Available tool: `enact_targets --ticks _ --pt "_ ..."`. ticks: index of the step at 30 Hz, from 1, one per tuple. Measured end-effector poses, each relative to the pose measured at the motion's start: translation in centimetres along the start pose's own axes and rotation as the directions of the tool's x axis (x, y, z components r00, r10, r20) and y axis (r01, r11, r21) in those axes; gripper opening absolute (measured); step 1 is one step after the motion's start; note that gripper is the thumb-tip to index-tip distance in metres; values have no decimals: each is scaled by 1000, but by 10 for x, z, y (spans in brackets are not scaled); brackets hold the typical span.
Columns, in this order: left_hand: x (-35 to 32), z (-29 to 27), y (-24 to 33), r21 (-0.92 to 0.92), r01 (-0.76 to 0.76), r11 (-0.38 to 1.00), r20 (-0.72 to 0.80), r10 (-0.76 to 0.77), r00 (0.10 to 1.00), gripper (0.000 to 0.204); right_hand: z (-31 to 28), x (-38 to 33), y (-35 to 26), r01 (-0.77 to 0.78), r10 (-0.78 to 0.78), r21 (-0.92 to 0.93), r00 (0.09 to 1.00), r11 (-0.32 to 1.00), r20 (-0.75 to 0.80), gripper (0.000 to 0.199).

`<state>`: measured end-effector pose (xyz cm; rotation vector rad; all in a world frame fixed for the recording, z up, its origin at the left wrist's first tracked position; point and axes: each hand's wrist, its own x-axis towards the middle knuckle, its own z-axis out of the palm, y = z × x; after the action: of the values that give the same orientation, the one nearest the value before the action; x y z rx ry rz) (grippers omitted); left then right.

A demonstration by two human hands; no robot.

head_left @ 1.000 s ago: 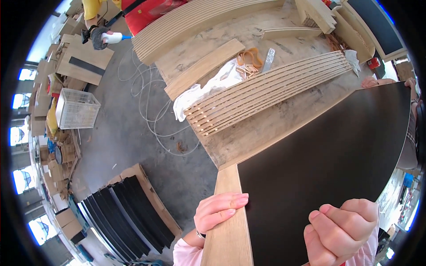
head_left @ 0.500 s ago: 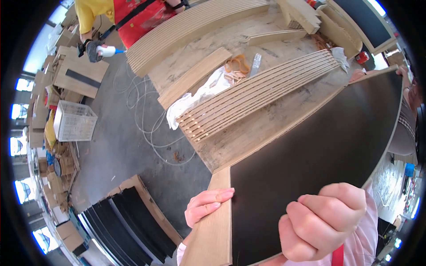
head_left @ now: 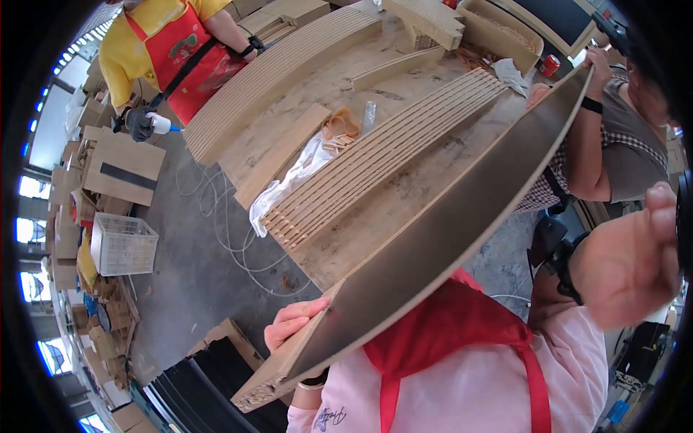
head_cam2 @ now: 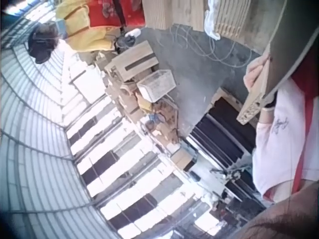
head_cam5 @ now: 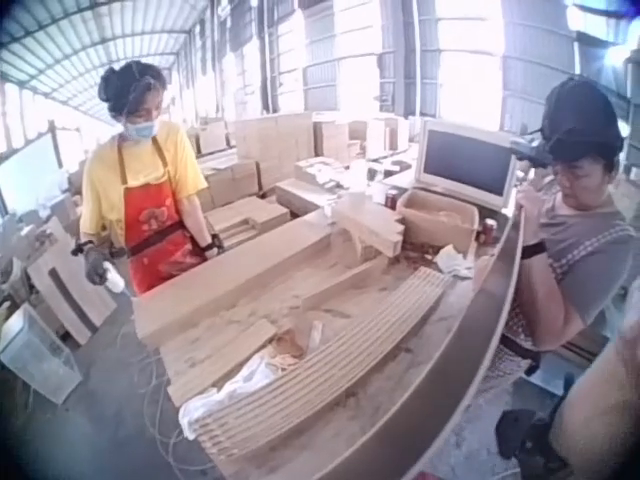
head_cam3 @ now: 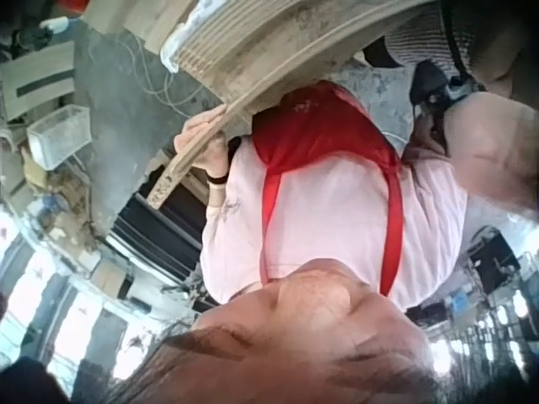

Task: Assemble wooden furniture panels together in a manufacturing facility.

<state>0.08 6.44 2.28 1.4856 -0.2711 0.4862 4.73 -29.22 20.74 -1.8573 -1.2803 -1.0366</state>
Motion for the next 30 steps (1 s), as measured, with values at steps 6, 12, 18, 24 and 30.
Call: enact_targets --ticks 6,12,18,24,30 --pt "1 9 -6 142 -23 990 -89 36 995 30 22 -82 -20 -574 304 -468 790 672 -532 27" --pt "-5 3 -7 157 -11 988 -164 37 986 44 28 -119 4 -651 494 -440 758 618 -426 17" --pt "-11 -3 -15 190 1 982 -203 39 978 47 10 -110 32 -601 448 -495 799 627 -401 33" --pt "-7 -2 -16 149 -6 989 -199 36 979 43 -16 -58 49 -362 258 -584 931 726 -257 40" --pt "-3 6 -10 102 -23 995 -166 40 985 43 -24 -2 50 -335 261 -584 942 739 -209 70"
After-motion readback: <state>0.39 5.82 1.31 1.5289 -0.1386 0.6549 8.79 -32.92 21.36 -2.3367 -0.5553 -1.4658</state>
